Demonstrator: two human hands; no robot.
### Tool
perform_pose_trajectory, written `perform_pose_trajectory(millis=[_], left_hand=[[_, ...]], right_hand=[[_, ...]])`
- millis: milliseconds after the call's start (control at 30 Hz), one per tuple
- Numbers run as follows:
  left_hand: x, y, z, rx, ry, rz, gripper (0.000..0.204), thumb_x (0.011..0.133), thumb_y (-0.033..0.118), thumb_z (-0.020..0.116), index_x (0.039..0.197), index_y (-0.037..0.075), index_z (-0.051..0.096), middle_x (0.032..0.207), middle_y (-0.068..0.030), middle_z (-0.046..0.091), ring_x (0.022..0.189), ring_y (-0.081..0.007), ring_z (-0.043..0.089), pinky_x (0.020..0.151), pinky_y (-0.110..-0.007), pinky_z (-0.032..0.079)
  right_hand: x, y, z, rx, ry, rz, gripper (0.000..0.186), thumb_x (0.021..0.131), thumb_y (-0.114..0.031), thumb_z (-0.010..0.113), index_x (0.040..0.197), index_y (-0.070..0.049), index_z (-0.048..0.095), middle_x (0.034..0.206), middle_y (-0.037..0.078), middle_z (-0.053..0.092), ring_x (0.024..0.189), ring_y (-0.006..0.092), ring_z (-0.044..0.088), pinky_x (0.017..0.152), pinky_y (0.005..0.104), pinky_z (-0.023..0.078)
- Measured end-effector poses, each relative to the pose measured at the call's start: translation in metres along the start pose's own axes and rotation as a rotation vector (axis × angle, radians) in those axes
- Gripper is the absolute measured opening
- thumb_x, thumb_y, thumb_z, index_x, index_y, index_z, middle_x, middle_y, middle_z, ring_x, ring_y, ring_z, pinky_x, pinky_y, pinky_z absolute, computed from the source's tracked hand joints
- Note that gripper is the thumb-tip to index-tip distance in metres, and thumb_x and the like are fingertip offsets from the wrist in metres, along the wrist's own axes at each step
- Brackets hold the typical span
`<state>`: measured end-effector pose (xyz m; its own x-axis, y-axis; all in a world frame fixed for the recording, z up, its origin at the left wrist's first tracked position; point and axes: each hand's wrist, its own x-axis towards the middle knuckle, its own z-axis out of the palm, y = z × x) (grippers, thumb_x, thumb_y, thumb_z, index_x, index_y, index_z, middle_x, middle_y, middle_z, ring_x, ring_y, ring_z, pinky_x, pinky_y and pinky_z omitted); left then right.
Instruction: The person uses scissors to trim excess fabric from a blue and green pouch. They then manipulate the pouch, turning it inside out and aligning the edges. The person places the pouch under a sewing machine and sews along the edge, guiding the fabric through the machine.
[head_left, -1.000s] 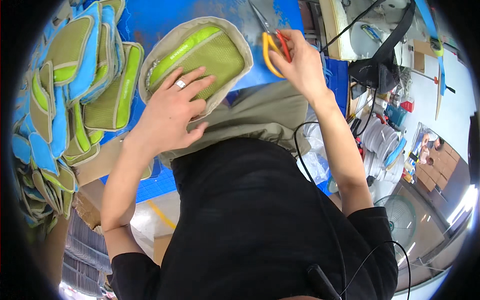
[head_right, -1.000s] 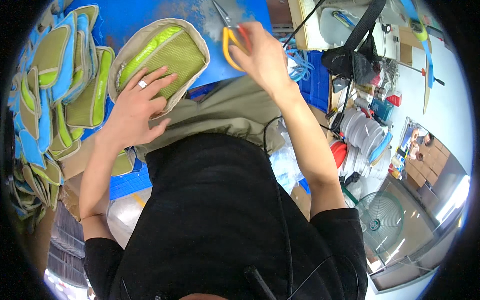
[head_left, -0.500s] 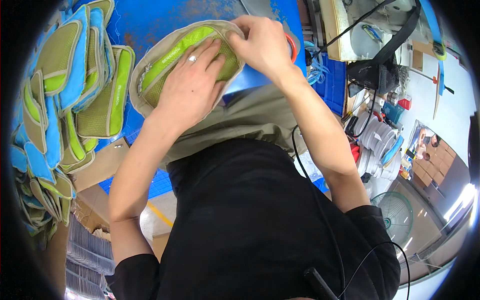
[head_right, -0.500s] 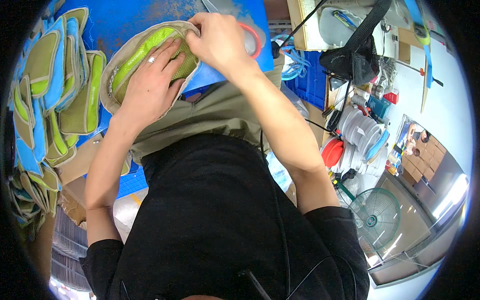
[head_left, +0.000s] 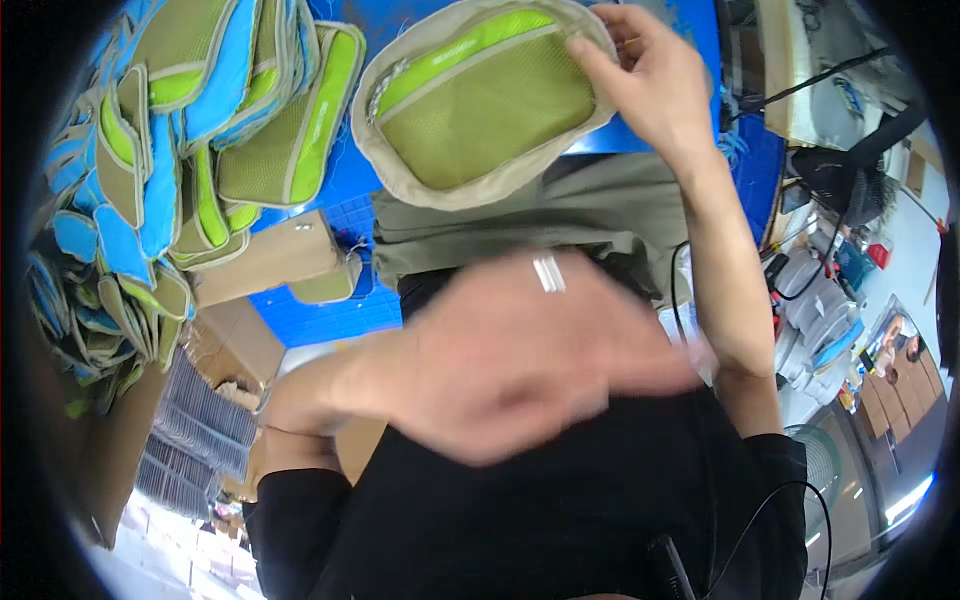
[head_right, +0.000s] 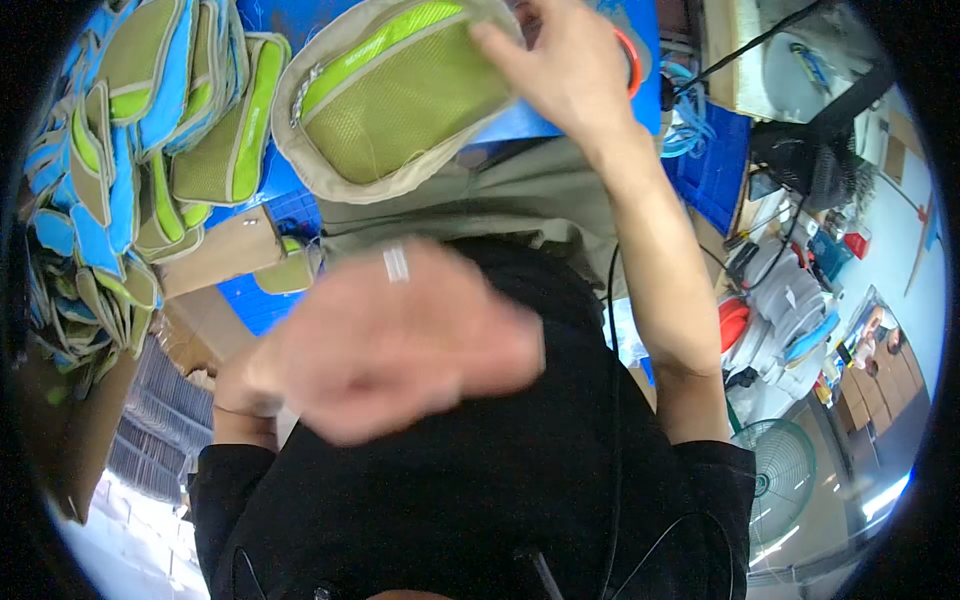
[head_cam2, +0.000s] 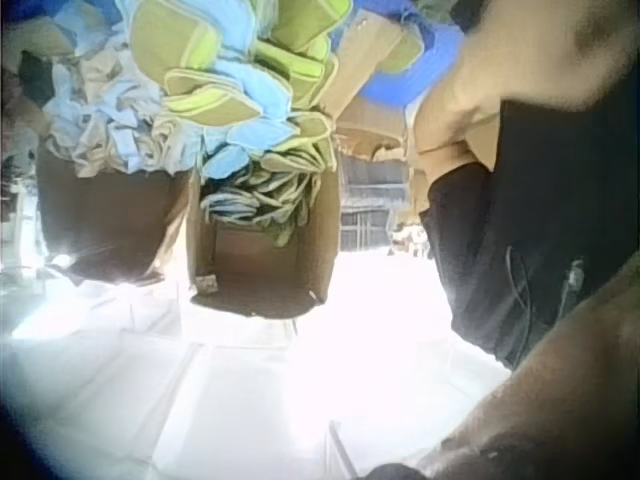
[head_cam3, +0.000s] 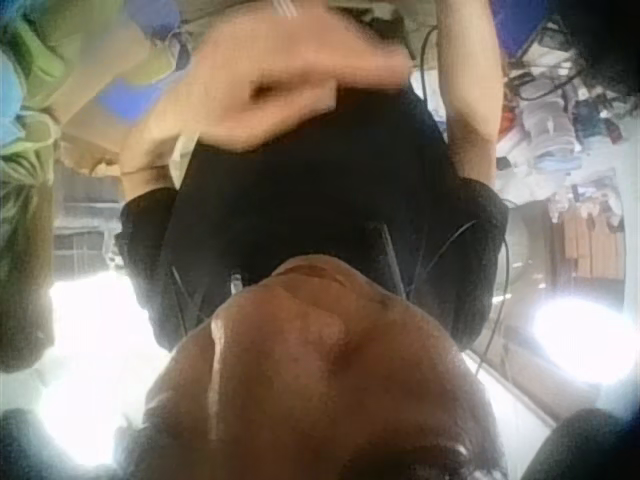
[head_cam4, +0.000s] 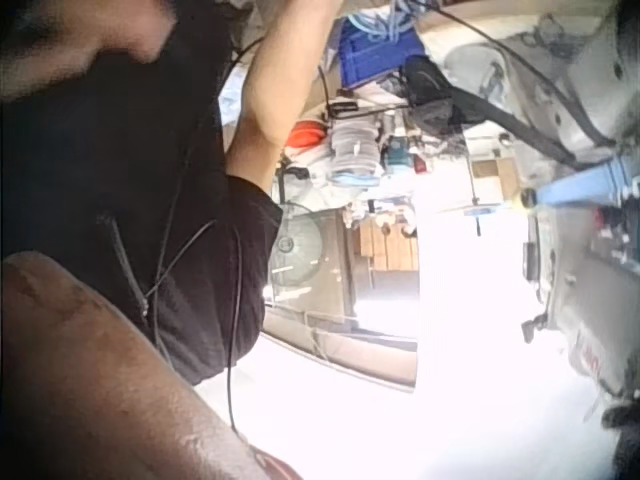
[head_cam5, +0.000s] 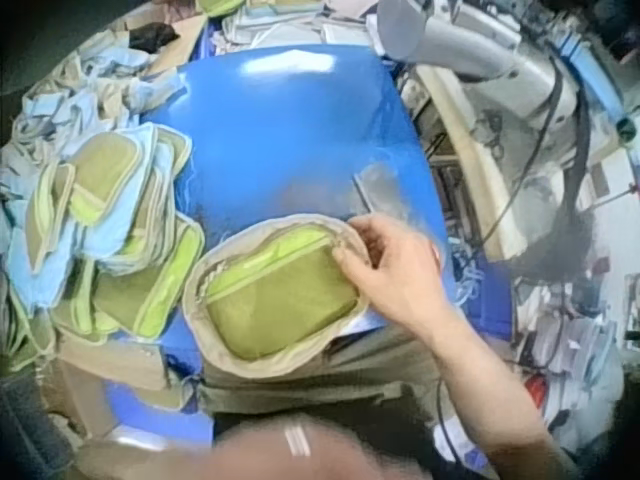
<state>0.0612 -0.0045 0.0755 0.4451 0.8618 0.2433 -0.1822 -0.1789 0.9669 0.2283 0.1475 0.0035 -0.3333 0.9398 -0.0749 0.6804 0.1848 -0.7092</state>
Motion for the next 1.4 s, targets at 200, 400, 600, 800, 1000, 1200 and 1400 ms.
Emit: perform_pose_trajectory(millis=[200,400,600,800,1000,1200,1400], left_hand=[[-0.01,0.036,0.022,-0.643,-0.06,0.146,0.022,0.094,0.012,0.063,0.114,0.012,0.074,0.108,-0.0123,0.071,0.085,-0.026,0.068,0.073,-0.038,0.055],[-0.006,0.035,0.016,-0.51,0.036,0.095,0.033,0.096,0.002,0.061,0.108,0.027,0.078,0.114,-0.0122,0.073,0.083,-0.0201,0.069,0.075,-0.035,0.056],[0.002,0.023,-0.002,-0.438,-0.188,0.074,0.019,0.096,0.011,0.066,0.109,0.009,0.08,0.111,-0.0117,0.073,0.087,-0.0186,0.067,0.08,-0.031,0.053],[-0.036,-0.019,-0.006,1.002,0.568,-0.18,0.016,0.082,-0.002,0.076,0.097,0.002,0.072,0.096,-0.0109,0.071,0.081,-0.0182,0.065,0.073,-0.027,0.052],[-0.052,-0.079,-0.062,1.112,0.78,-0.494,0.049,0.085,0.019,0.081,0.127,0.0,0.066,0.113,-0.0138,0.065,0.093,-0.0242,0.064,0.079,-0.034,0.053],[-0.023,-0.086,-0.065,0.994,0.778,-0.364,0.023,0.09,0.014,0.074,0.111,0.003,0.076,0.096,-0.0138,0.066,0.081,-0.028,0.062,0.073,-0.036,0.049],[-0.06,-0.043,-0.005,0.178,0.632,-0.344,0.016,0.095,0.011,0.069,0.103,-0.002,0.075,0.088,-0.0038,0.063,0.081,-0.0126,0.059,0.073,-0.026,0.045]], right_hand=[[-0.01,0.019,0.0,0.189,0.144,0.025,0.034,0.091,-0.018,0.078,0.116,0.003,0.067,0.09,0.005,0.067,0.075,0.0095,0.06,0.067,0.0242,0.051],[-0.021,0.025,-0.011,0.557,0.073,0.205,0.034,0.093,-0.015,0.076,0.119,0.004,0.064,0.087,0.0,0.064,0.071,0.0054,0.057,0.061,0.0206,0.046],[-0.021,0.013,-0.006,0.22,-0.138,0.113,0.039,0.091,-0.024,0.078,0.12,-0.002,0.066,0.083,0.004,0.067,0.069,0.0091,0.06,0.061,0.0255,0.048],[-0.027,0.037,0.007,0.176,-0.055,0.019,0.039,0.089,-0.02,0.074,0.123,-0.001,0.067,0.094,0.008,0.071,0.075,0.0152,0.066,0.072,0.0296,0.054],[-0.015,0.034,0.02,0.014,0.014,-0.138,0.035,0.085,-0.029,0.077,0.109,-0.005,0.07,0.102,0.016,0.069,0.098,0.0323,0.066,0.086,0.0427,0.052],[-0.028,0.01,0.013,0.292,0.203,-0.093,0.025,0.09,-0.022,0.076,0.095,0.0,0.065,0.103,0.015,0.074,0.095,0.0292,0.071,0.083,0.0382,0.054],[-0.102,-0.007,-0.042,0.755,-0.133,0.25,0.036,0.097,-0.035,0.073,0.091,0.001,0.076,0.081,0.003,0.074,0.076,0.0085,0.065,0.073,0.026,0.052]])
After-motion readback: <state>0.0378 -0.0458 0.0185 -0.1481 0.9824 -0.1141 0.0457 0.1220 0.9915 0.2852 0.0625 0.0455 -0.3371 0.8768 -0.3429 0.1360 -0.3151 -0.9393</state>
